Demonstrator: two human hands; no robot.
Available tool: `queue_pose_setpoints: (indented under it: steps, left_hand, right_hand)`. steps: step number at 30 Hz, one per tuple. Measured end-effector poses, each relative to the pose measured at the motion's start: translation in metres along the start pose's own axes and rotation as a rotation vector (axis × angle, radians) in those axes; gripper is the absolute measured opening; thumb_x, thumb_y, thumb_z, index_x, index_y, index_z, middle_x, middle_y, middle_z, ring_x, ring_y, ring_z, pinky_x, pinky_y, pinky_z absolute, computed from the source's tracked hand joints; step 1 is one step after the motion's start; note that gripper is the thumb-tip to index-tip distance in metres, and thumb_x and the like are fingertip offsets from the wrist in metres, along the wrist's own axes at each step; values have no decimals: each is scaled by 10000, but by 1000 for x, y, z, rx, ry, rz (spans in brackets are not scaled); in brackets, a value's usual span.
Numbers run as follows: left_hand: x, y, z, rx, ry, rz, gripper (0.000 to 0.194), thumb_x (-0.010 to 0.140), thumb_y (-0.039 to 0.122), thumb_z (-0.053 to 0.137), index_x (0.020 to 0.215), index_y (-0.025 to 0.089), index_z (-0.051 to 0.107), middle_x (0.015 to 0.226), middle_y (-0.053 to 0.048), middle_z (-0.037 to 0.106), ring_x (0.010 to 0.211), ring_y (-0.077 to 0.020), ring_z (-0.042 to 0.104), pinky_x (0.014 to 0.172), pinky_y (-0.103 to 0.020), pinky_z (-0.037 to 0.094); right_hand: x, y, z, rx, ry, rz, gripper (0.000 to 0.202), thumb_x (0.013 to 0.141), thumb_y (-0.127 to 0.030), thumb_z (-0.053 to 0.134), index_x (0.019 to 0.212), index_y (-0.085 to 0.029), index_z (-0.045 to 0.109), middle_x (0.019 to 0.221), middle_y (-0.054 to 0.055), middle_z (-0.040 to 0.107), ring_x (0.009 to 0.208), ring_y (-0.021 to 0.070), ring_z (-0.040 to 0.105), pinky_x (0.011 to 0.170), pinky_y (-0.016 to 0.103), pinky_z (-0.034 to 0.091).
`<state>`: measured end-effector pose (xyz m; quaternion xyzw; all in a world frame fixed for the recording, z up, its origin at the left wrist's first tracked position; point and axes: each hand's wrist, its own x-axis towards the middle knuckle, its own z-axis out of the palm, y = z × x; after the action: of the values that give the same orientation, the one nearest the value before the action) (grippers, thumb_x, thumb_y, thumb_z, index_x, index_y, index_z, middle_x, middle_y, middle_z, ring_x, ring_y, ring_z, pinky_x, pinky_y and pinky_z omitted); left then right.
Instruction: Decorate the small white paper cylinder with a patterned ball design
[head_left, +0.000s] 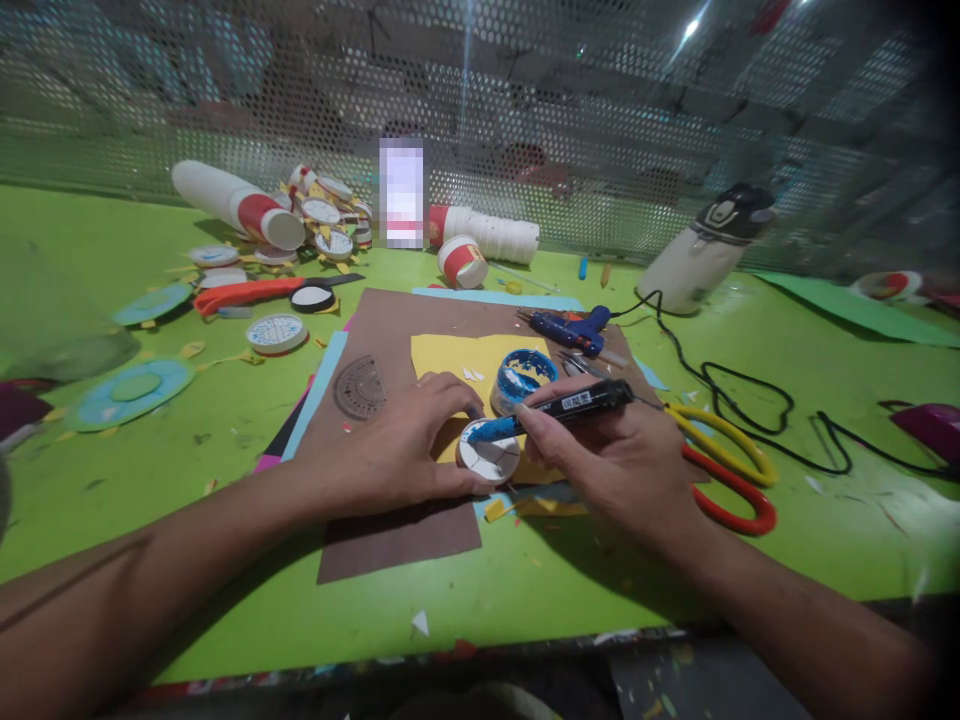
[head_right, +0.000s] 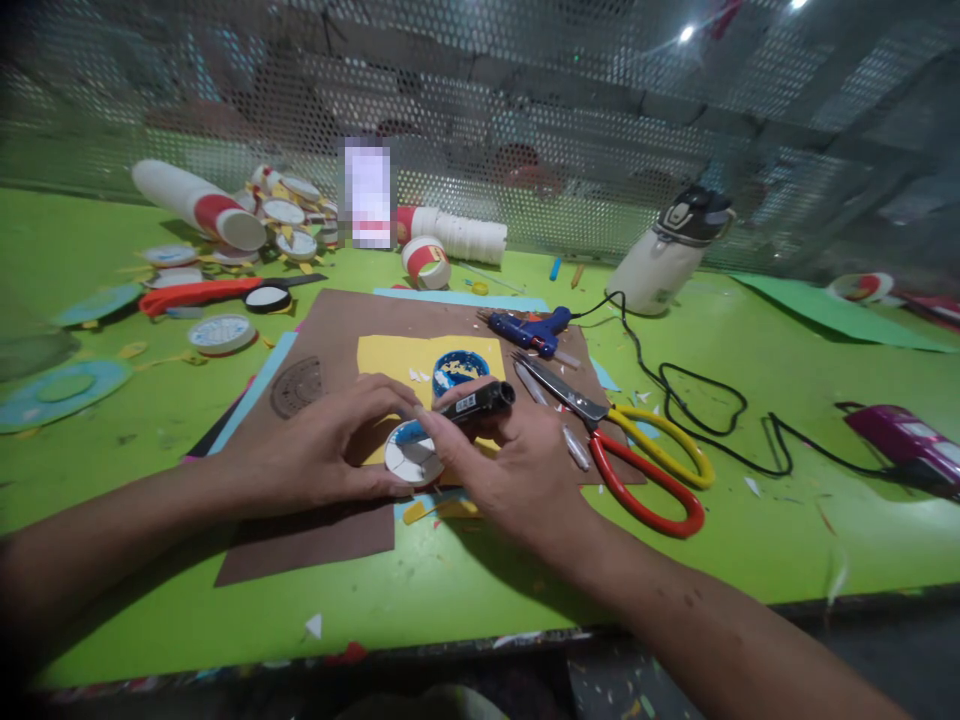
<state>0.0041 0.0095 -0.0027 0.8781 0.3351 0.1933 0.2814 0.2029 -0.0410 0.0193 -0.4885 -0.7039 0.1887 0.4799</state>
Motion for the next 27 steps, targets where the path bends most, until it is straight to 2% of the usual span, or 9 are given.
queue_pose_setpoints:
  steps: [6,12,19,23,27]
  left_hand:
    - [0,-1,0,1,16,13,402,783,425,731,1083,220,558,1172,-69,577,1060,-256,554,900,-409,468]
    - [1,-2,1,-4,14,19,406,788,431,728,1084,205,565,1162,-80,581,1049,-261,556,891,-418,466]
    - [1,-1,0,0,-1,12,403,787,440,727,1085,220,568,1147,-71,582,1046,-257,549,888,-415,468]
    - [2,-1,0,-15,-4,6,406,792,444,721,1092,217,567,1160,-72,579,1062,-257,546,902,-413,464]
    - [2,0,0,-12,-9,-12,439,783,445,729,1107,197,567,1178,-85,573,1076,-260,546,916,-413,459]
  right_hand:
    - [1,-1,0,-9,-11,3,51,821,-214,685,778,-190,671,657,-26,720,585,135,702,570,218,578]
    - [2,-3,-1,-24,-30,-8,84,830,-221,677,750,-197,681,678,-18,739,635,149,716,632,244,590]
    - [0,2,3,17,9,31,146,803,-295,717,714,-182,690,627,-2,729,558,158,690,542,248,566]
    - [0,2,4,60,4,66,153,795,-282,722,694,-176,677,588,-8,706,504,141,654,517,243,546]
    - [0,1,1,141,109,119,182,804,-317,718,681,-188,680,522,-31,647,445,114,590,480,231,517]
